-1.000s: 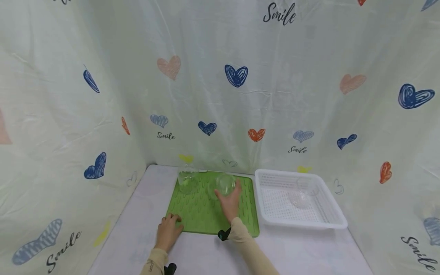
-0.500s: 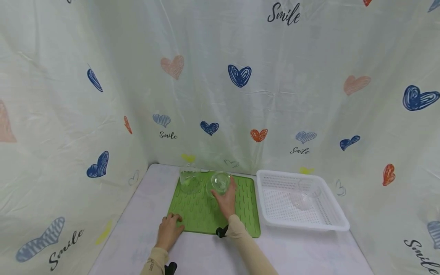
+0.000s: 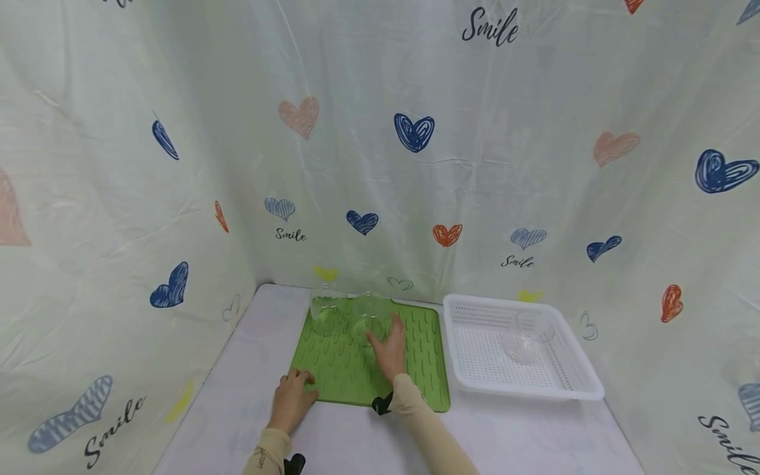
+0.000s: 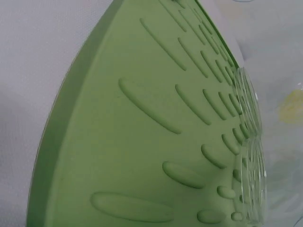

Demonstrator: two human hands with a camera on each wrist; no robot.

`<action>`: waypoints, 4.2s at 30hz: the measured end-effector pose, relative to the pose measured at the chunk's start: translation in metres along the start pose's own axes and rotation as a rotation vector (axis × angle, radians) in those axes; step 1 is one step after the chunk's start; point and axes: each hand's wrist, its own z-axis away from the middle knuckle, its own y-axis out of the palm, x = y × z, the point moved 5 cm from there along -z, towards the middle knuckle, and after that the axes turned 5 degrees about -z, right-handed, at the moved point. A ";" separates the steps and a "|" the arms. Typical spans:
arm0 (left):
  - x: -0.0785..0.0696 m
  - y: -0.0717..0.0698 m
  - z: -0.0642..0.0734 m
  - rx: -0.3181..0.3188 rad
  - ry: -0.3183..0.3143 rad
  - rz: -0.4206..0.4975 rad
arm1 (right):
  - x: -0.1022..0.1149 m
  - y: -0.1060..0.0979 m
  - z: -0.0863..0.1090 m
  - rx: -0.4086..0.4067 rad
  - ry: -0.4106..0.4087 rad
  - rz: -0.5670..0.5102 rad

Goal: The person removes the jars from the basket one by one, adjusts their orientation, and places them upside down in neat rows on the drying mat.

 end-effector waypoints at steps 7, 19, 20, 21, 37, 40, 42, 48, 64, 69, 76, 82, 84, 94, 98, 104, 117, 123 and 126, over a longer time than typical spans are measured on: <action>0.000 0.000 0.000 -0.001 0.002 0.002 | -0.003 0.001 0.002 -0.058 0.020 0.050; 0.002 0.005 0.000 0.003 -0.001 0.021 | -0.004 0.009 0.001 -0.109 0.088 0.227; 0.001 0.004 0.000 -0.001 0.001 0.018 | -0.005 0.010 0.001 -0.114 0.082 0.239; 0.001 0.004 0.000 -0.004 0.005 0.015 | -0.005 0.010 0.001 -0.113 0.085 0.237; 0.000 0.004 0.001 0.003 0.004 0.004 | -0.006 -0.011 0.004 0.042 0.068 0.132; 0.000 0.003 0.000 0.007 0.001 -0.004 | -0.003 -0.017 0.005 0.050 0.052 0.127; -0.001 0.001 -0.001 0.011 -0.003 -0.005 | 0.001 -0.021 0.005 0.056 0.044 0.119; -0.003 -0.001 -0.001 0.017 -0.003 0.001 | 0.016 -0.036 0.008 0.069 0.024 0.091; -0.005 -0.005 -0.004 0.032 0.002 -0.026 | 0.054 -0.086 0.014 0.012 -0.059 -0.006; -0.004 -0.004 -0.004 0.047 0.004 -0.028 | 0.058 -0.111 0.016 -0.048 -0.128 0.028; -0.002 -0.002 -0.005 0.061 0.005 -0.029 | 0.056 -0.151 0.013 -0.112 -0.128 0.070; 0.003 0.002 -0.008 0.074 -0.008 -0.032 | 0.044 -0.189 0.002 -0.172 -0.028 0.072; 0.002 0.002 -0.008 0.074 -0.010 -0.032 | 0.039 -0.204 -0.001 -0.207 0.005 0.071; 0.001 0.003 -0.007 0.087 -0.018 -0.033 | 0.002 -0.268 -0.008 -0.342 0.223 0.076; 0.002 0.003 -0.007 0.078 -0.017 -0.038 | -0.016 -0.287 -0.006 -0.400 0.284 0.085; 0.001 0.002 -0.007 0.080 -0.013 -0.037 | -0.040 -0.310 -0.007 -0.397 0.433 0.037; 0.001 0.003 -0.008 0.081 -0.014 -0.034 | -0.077 -0.325 -0.028 -0.024 0.765 -0.102; 0.001 0.002 -0.007 0.081 -0.013 -0.024 | -0.085 -0.326 -0.040 -0.026 0.780 -0.107; 0.001 0.002 -0.007 0.078 -0.016 -0.023 | -0.089 -0.326 -0.043 -0.088 0.774 -0.100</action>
